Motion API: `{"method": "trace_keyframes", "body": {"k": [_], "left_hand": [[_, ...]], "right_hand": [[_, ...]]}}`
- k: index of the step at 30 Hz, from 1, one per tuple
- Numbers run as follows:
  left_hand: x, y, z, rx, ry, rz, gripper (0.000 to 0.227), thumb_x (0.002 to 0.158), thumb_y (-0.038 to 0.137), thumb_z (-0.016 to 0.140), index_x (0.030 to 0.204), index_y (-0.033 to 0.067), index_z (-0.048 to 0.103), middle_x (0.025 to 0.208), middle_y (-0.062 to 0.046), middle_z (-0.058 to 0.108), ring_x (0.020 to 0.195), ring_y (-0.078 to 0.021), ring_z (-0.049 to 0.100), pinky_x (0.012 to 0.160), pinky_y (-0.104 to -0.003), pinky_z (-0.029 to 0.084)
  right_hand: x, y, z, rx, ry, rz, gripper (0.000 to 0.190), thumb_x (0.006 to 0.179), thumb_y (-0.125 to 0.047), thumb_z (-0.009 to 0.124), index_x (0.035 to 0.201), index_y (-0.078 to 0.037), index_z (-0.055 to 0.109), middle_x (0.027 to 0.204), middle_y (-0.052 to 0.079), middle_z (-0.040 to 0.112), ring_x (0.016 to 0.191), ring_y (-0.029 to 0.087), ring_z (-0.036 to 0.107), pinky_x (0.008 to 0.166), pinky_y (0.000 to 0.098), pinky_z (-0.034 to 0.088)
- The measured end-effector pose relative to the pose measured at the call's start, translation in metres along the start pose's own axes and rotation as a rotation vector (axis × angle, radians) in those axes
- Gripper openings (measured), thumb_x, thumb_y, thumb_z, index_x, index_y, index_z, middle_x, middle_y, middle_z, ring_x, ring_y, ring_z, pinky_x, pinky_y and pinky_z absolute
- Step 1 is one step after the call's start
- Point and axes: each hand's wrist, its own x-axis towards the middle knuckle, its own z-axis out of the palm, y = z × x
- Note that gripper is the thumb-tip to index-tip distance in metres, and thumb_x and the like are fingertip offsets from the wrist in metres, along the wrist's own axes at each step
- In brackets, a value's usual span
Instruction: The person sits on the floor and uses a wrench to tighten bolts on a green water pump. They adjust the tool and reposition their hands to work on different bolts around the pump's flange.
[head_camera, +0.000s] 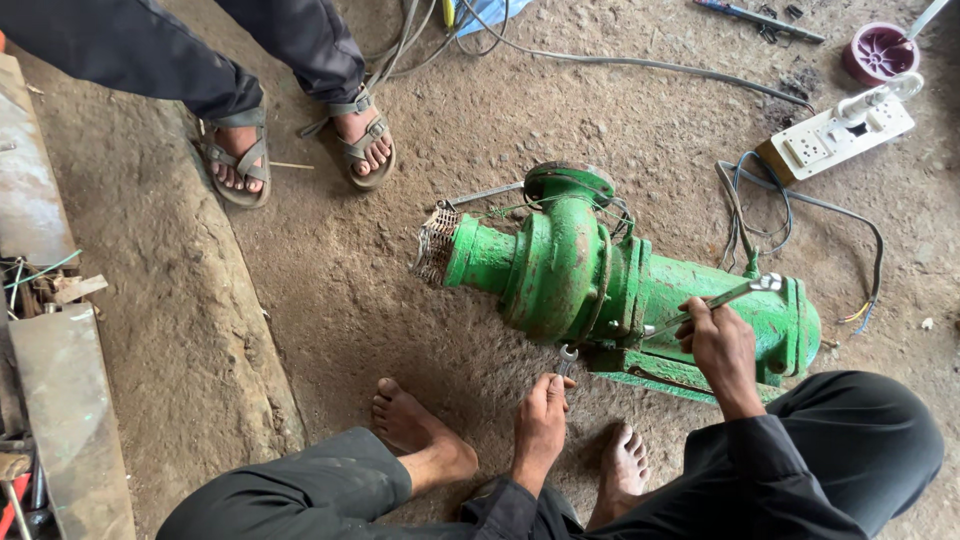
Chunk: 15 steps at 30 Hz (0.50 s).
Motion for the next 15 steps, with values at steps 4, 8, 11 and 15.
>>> {"method": "trace_keyframes", "body": {"k": [4,8,11,15], "left_hand": [[0.0,-0.001,0.0,-0.011,-0.055,-0.109,0.039,0.107,0.04,0.039,0.109,0.0174,0.071,0.07,0.005,0.056,0.059,-0.0071,0.052,0.05,-0.027,0.041],[0.001,-0.003,0.0,-0.003,-0.039,-0.051,0.04,0.108,0.04,0.039,0.109,0.0166,0.071,0.07,0.006,0.057,0.058,-0.0056,0.053,0.049,-0.026,0.041],[0.001,-0.002,0.0,0.026,-0.046,-0.071,0.04,0.107,0.04,0.038,0.109,0.0173,0.071,0.07,0.005,0.057,0.059,-0.0068,0.053,0.05,-0.027,0.041],[0.0,0.001,0.001,0.053,-0.046,-0.075,0.04,0.106,0.04,0.039,0.109,0.0172,0.072,0.072,0.005,0.059,0.061,-0.0083,0.055,0.053,-0.029,0.043]], "right_hand": [[-0.018,0.003,0.005,0.046,0.048,-0.048,0.038,0.11,-0.029,0.045,0.111,0.001,0.068,0.084,0.014,0.073,0.065,0.019,0.069,0.06,0.0349,0.058],[-0.047,0.0,0.014,0.051,0.14,-0.118,0.034,0.11,-0.027,0.047,0.115,0.001,0.066,0.086,0.015,0.075,0.07,0.019,0.07,0.063,0.0334,0.057],[-0.053,-0.006,0.015,0.005,0.165,-0.107,0.033,0.109,-0.027,0.048,0.115,0.0,0.067,0.084,0.014,0.075,0.071,0.019,0.071,0.061,0.0341,0.054],[-0.033,-0.01,0.013,-0.003,0.123,-0.103,0.035,0.111,-0.029,0.047,0.113,-0.001,0.068,0.082,0.011,0.073,0.065,0.019,0.068,0.058,0.0329,0.054]]}}
